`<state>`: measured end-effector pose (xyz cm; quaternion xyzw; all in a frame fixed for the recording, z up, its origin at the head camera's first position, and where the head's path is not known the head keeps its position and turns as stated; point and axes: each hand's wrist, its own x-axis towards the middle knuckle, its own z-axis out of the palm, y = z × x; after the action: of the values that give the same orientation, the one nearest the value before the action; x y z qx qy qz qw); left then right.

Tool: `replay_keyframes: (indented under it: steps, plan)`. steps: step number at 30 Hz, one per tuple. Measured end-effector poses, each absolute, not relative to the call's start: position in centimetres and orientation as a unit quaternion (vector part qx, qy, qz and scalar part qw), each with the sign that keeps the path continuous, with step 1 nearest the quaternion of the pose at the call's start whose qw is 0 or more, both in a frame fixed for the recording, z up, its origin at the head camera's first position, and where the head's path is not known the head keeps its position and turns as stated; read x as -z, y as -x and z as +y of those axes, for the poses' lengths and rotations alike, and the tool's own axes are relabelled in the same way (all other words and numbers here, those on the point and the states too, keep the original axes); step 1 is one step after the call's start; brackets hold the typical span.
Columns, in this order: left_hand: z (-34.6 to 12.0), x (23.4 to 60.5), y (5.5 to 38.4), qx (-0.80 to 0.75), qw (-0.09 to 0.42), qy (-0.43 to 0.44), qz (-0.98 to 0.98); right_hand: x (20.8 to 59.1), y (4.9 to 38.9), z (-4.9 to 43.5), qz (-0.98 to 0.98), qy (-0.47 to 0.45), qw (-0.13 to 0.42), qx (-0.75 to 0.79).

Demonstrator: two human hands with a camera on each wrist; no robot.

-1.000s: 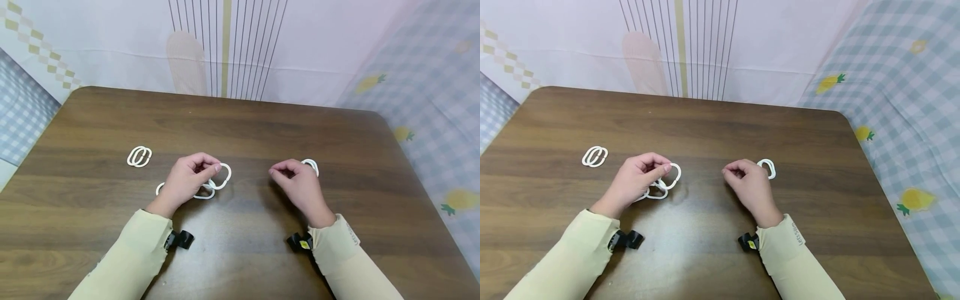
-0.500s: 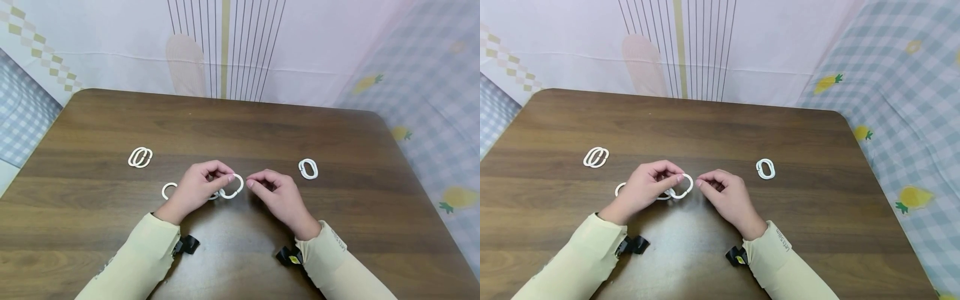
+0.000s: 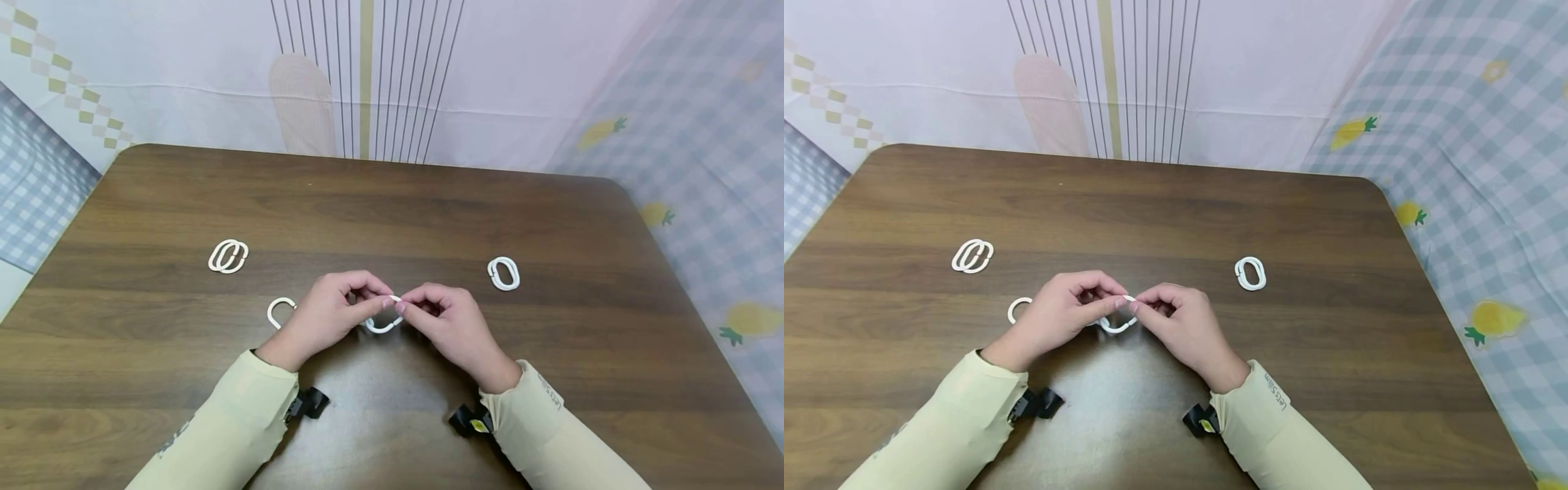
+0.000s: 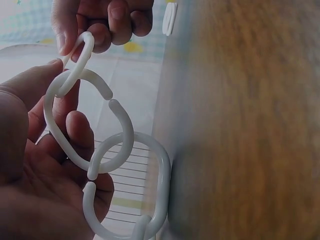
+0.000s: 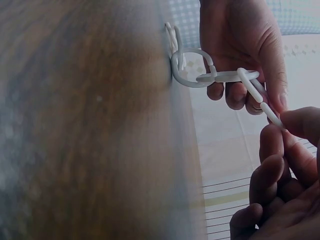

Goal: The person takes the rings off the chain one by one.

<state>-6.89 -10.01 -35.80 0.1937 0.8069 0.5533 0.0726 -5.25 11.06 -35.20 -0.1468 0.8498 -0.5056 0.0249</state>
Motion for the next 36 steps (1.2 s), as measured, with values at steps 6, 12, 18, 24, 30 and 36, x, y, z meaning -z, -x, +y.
replay_keyframes:
  steps: [6,12,18,24,30,36]
  plan:
    - [-10.0,35.9,7.0,-0.552,0.07,-0.194,0.808,35.2,5.3,11.1,0.847,0.143,0.026,0.512]
    - [-10.2,35.2,6.9,-0.579,0.036,-0.174,0.795,35.6,5.4,11.1,0.823,0.155,0.023,0.545]
    - [-9.9,34.4,6.6,-0.611,0.012,-0.145,0.778,35.9,4.9,10.7,0.821,0.213,0.051,0.526]
    - [-9.7,34.1,6.4,-0.62,0.0,-0.142,0.772,36.5,4.5,10.0,0.827,0.232,0.049,0.51]
    - [-10.0,34.3,6.6,-0.61,-0.024,-0.135,0.781,36.6,4.6,10.0,0.831,0.226,0.011,0.509]
    - [-10.6,34.4,6.9,-0.595,-0.041,-0.134,0.791,36.5,4.8,10.2,0.828,0.189,-0.015,0.528]
